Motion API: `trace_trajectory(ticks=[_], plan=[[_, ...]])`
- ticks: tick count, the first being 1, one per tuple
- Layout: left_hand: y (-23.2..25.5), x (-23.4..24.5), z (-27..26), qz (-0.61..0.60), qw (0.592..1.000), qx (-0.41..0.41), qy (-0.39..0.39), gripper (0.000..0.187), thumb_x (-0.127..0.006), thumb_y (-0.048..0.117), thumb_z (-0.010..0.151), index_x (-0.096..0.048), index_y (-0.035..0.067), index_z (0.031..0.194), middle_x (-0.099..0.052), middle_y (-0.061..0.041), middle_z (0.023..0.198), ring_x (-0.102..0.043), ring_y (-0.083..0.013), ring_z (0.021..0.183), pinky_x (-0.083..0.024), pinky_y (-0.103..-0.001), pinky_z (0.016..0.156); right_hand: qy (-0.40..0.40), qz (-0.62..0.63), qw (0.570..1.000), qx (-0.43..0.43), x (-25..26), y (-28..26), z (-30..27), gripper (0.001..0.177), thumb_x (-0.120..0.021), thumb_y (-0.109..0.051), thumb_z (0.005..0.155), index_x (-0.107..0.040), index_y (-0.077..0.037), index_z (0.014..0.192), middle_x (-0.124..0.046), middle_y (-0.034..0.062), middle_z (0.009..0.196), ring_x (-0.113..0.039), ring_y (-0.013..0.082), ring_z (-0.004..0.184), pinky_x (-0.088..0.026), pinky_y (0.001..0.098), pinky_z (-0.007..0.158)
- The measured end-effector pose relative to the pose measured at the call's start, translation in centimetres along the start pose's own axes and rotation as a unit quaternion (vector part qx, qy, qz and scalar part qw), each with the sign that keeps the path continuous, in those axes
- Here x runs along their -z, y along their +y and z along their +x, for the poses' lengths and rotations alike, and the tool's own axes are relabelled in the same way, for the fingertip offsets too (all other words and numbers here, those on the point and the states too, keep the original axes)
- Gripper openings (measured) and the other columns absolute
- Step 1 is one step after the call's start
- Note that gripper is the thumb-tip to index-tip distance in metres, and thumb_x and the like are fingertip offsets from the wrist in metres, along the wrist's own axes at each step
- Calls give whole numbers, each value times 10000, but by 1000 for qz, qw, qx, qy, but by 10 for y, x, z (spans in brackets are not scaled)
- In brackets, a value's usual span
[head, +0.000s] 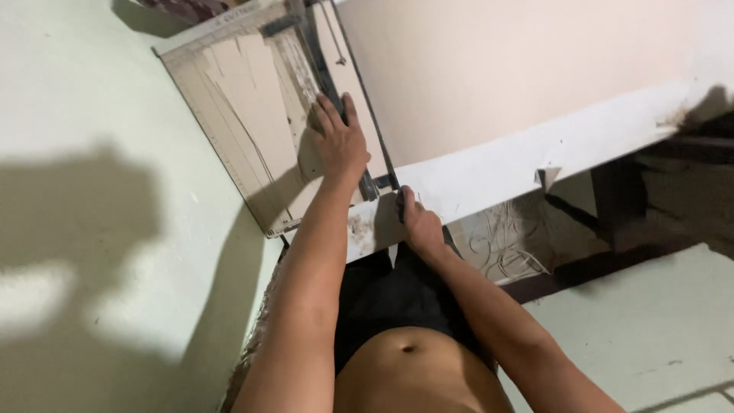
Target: The person uses a manual paper cutter to trim a stack of light-colored paper sheets. They align the paper against the guide, pull down the cutting lever to slice the sheets, and then remove the cut pieces. The person repeats this process multiple times, stacking the trimmed paper on the table.
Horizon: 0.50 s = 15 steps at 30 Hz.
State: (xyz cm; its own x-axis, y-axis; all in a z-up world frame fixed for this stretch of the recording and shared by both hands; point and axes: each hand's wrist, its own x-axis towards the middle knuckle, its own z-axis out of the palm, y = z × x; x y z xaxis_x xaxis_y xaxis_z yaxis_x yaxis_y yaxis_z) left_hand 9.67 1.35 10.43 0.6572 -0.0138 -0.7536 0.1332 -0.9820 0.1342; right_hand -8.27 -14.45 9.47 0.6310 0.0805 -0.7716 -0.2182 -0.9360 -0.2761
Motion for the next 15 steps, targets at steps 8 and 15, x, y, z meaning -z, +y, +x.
trace_trajectory(ticks=[8,15], plan=[[-12,-36,2,138,972,-145,124,614,-797,266,867,-424,227,1353,-267,-114,1386,-251,-337,1322,-209,-604,1092,-63,257,964,-7,172,-54,-96,645,-465,-568,946,-428,-236,1497,-776,186,787,-744,474,798,-557,558,758],[-63,-46,-17,210,869,-408,185,27,-773,189,835,-750,190,820,-703,-15,766,-636,-218,839,-516,-417,751,121,574,801,-117,91,86,75,867,-614,-558,1063,-163,-20,1572,-587,353,1266,-716,506,878,-582,645,756]])
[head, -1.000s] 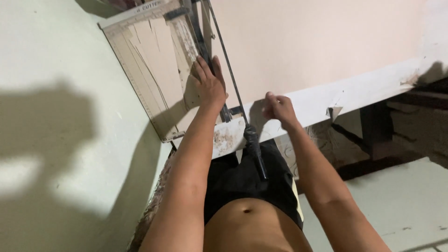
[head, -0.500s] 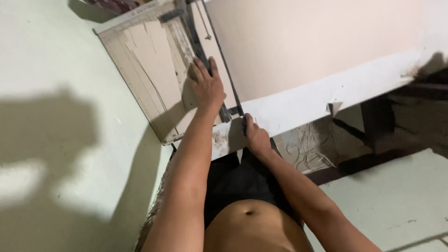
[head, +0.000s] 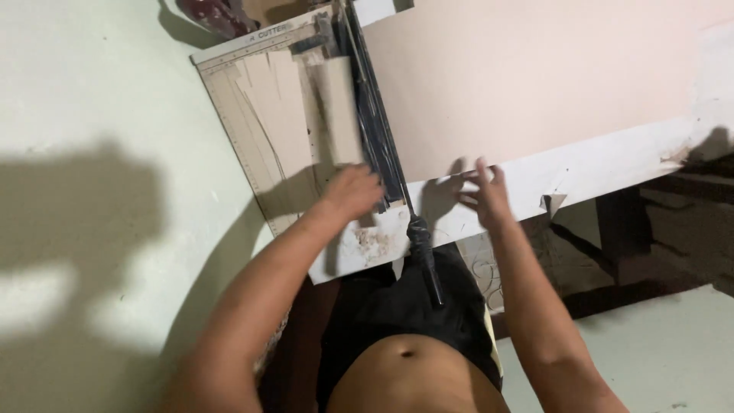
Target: The person uses a manual paper cutter to trim a stack of light-colored paper sheets. They align the paper against the guide, pull down the cutting lever to slice the sheets, and then remove the cut pieces. The person repeats this process multiple times, stacking the trimmed paper on the table.
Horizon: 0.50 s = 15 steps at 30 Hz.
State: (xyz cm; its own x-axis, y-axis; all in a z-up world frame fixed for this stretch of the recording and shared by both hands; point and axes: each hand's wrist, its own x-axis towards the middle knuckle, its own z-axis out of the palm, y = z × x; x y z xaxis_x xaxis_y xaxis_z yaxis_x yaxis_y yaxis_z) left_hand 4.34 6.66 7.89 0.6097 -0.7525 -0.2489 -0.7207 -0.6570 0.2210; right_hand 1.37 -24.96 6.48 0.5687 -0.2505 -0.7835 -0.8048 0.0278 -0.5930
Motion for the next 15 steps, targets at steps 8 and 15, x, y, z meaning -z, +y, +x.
trace_trajectory(ticks=[8,15], plan=[[-55,14,-53,-60,980,154,-108,336,-700,245,937,-617,191,1258,-425,-98,1433,-460,-332,1295,-405,-496,999,-4,209,977,-38,14,-2,-24,246,-619,-189,1062,-439,-139,1223,-639,33,859,-766,228,747,-693,365,715],[-20,91,40,-286,875,378,-100,916,-748,407,945,-184,250,1649,-154,-249,1666,-115,-466,1545,-204,-639,1221,-4,125,992,18,-29,19,6,279,-583,-205,1071,-480,-84,1300,-615,86,977,-773,292,848,-701,441,757]])
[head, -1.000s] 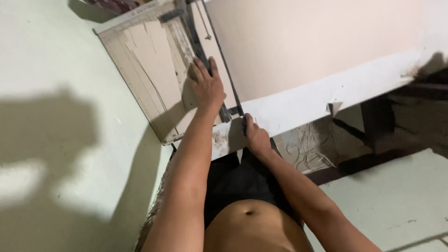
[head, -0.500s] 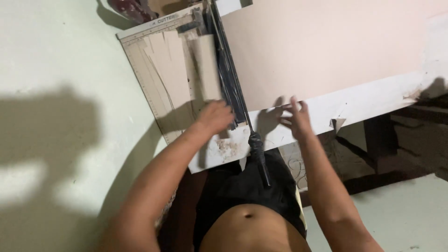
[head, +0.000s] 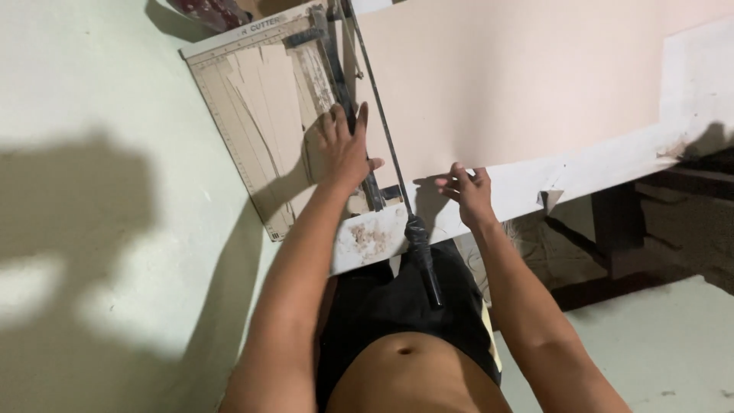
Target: The person uses a manual paper cutter to trim a stack of light-colored paper sheets. They align the paper against the guide, pull down the cutting lever to slice the sheets, and then remove the cut pieces. The person repeats this process multiple times, stacking the trimmed paper on the table.
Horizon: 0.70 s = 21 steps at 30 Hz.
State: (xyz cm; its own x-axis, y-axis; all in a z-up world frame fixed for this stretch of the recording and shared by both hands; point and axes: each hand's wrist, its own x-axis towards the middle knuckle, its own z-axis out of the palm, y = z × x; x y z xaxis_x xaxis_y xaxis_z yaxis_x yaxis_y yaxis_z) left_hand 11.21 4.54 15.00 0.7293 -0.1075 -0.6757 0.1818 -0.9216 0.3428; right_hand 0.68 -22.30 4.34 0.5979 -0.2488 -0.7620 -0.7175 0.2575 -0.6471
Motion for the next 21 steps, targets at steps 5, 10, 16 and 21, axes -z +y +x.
trace_trajectory(ticks=[5,10,16,21], plan=[[11,-44,29,169,983,74,-12,1074,-808,394,889,-113,80,1646,48,-322,1645,-18,-484,1541,-155,-735,1171,-28,-165,984,-68,6,-20,-3,518,-633,-440,1060,-582,31,1267,-683,170,741,-755,301,671,-657,523,648],[6,-58,47,180,980,82,-16,1133,-841,367,861,-78,58,1639,79,-335,1630,10,-489,1532,-159,-762,1146,-127,-548,827,-17,-63,-142,-126,546,-453,-615,1012,-454,-209,1377,-764,118,881,-730,326,787,-563,474,807],[-8,-77,58,103,993,59,4,1216,-895,222,769,-59,36,1632,81,-381,1613,11,-533,1520,-124,-815,1102,-166,-672,714,108,-64,-26,-160,870,-563,-353,928,-132,-131,1651,-746,272,890,-738,506,793,-594,586,708],[4,-63,43,105,992,64,-31,1180,-873,216,793,-54,60,1628,36,-377,1613,5,-512,1529,-135,-792,1133,-96,-696,671,236,-27,69,-112,849,-574,-196,903,-202,-67,1655,-729,236,835,-745,444,706,-613,571,649]])
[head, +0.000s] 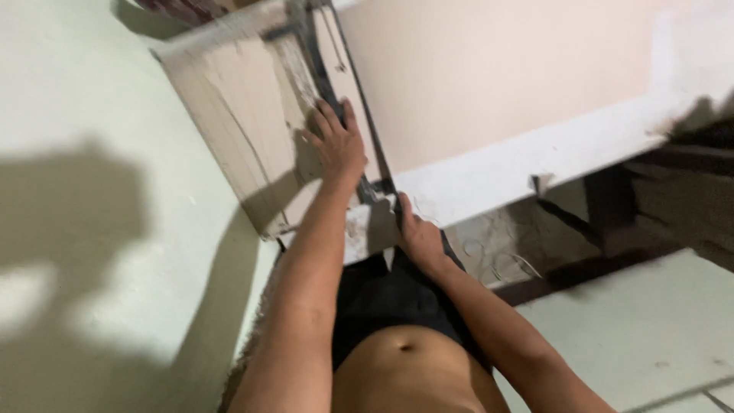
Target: The person uses a manual paper cutter to trim a stack of light-colored paper sheets. They align the paper against the guide, pull down the cutting lever to slice the sheets, and then remove the cut pieces. The person repeats this process multiple times, stacking the trimmed paper on the table.
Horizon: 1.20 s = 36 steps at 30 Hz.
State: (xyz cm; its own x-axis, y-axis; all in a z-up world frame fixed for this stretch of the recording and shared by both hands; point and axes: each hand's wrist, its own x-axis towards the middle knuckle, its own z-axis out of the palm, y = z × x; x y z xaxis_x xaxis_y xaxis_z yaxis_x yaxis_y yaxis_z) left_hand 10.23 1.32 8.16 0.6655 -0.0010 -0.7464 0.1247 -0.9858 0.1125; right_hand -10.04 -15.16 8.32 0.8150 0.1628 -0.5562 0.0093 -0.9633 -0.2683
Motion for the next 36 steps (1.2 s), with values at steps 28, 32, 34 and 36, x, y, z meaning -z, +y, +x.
trace_trajectory(ticks=[28,32,34,36], plan=[[-124,-14,-46,323,894,-310,31,129,-679,149,887,-728,252,950,-683,-6,976,-690,-221,829,-504,-431,729,114,749,585,-289,75,120,100,618,-696,-411,1031,-246,-150,1365,-520,170,1160,-653,346,1028,-565,482,912],[-155,-27,-20,199,925,-294,138,180,-618,95,964,-599,142,1138,-510,-75,1148,-601,-298,1000,-442,-439,832,97,787,543,-277,62,137,74,255,-701,-237,1022,-452,-212,1068,-556,-26,903,-698,206,813,-665,296,748],[-137,-19,-13,144,939,-260,171,219,-646,160,973,-608,124,1185,-512,-110,1217,-544,-313,1109,-412,-455,900,108,769,564,-281,49,123,75,234,-665,-215,1038,-453,-184,1132,-574,-7,904,-720,211,817,-676,329,784],[-101,2,-20,87,949,-227,201,285,-674,226,981,-616,106,1233,-513,-145,1286,-487,-329,1218,-382,-472,967,121,750,583,-288,40,111,81,227,-630,-193,1055,-455,-157,1195,-592,12,905,-743,216,821,-687,363,820]])
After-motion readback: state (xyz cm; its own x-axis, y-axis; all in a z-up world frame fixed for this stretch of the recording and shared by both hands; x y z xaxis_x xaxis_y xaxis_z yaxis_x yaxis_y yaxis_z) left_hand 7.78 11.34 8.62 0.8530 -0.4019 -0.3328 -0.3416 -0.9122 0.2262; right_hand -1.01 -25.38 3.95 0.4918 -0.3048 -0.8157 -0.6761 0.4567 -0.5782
